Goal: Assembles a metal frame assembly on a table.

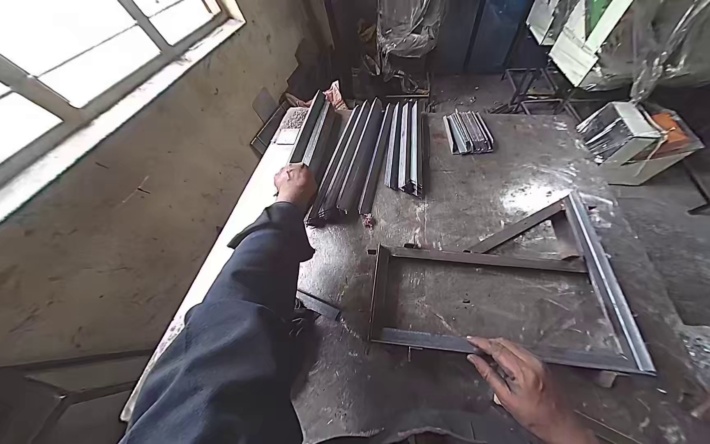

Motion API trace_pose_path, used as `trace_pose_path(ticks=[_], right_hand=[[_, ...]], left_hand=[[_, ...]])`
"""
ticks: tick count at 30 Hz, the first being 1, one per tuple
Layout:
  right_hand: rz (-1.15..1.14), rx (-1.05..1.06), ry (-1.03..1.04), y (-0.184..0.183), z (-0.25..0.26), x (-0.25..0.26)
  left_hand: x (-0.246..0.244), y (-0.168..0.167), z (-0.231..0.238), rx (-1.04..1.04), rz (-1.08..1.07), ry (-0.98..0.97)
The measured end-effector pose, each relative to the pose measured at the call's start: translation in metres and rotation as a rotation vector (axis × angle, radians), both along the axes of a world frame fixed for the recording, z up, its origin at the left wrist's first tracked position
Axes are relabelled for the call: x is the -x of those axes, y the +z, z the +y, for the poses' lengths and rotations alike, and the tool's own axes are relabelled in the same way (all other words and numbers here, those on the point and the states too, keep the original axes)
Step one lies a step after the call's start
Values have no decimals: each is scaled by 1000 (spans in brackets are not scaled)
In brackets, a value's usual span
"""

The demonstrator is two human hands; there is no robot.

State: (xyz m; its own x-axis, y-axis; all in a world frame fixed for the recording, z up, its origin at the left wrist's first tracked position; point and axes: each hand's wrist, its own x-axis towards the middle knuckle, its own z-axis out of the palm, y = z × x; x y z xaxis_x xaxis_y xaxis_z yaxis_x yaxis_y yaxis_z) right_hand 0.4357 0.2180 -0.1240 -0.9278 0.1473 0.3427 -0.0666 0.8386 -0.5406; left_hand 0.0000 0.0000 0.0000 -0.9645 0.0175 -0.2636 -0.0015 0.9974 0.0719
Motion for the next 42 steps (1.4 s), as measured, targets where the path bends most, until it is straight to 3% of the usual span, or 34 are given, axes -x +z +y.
trace_pose_path(ticks=[5,7,9,12,15,17,19,21,23,25,27,29,33,37,42], right_hand=[[10,41,15,7,-4,2],[10,120,32,9,-8,5],[-15,250,51,18,-9,9],[-171,420,53,55,4,34],[-310,638,79,97,29,84],[-421,853,83,115,46,114],[-538,1061,110,128,55,138],[-591,1119,67,141,55,153],[-540,1019,-163,144,53,154],[-543,919,-283,129,67,137],[-591,753,-297,111,96,116],[-630,440,-242,94,121,102],[-556,12,-51,71,145,105],[-527,-172,127,48,147,108],[-507,-443,311,30,152,122]], left_hand=[[27,23,-9,-218,-97,-54],[52,7,-20,-541,-161,-63],[62,-25,-22,-991,-181,10],[3,-16,-7,-1420,-276,43],[-81,-12,14,-1523,-227,18],[-141,-19,29,-1464,-243,-77],[-206,-24,45,-1289,-279,-295],[-262,-24,65,-1079,-267,-619],[-295,-19,73,-979,-247,-812],[-305,-22,62,-962,-99,-758],[-293,-42,41,-845,172,-555],[-274,-62,20,-638,249,-343],[-228,-91,9,-415,78,-103],[-221,-108,7,-304,-117,-42],[-224,-105,13,-244,-166,-9]])
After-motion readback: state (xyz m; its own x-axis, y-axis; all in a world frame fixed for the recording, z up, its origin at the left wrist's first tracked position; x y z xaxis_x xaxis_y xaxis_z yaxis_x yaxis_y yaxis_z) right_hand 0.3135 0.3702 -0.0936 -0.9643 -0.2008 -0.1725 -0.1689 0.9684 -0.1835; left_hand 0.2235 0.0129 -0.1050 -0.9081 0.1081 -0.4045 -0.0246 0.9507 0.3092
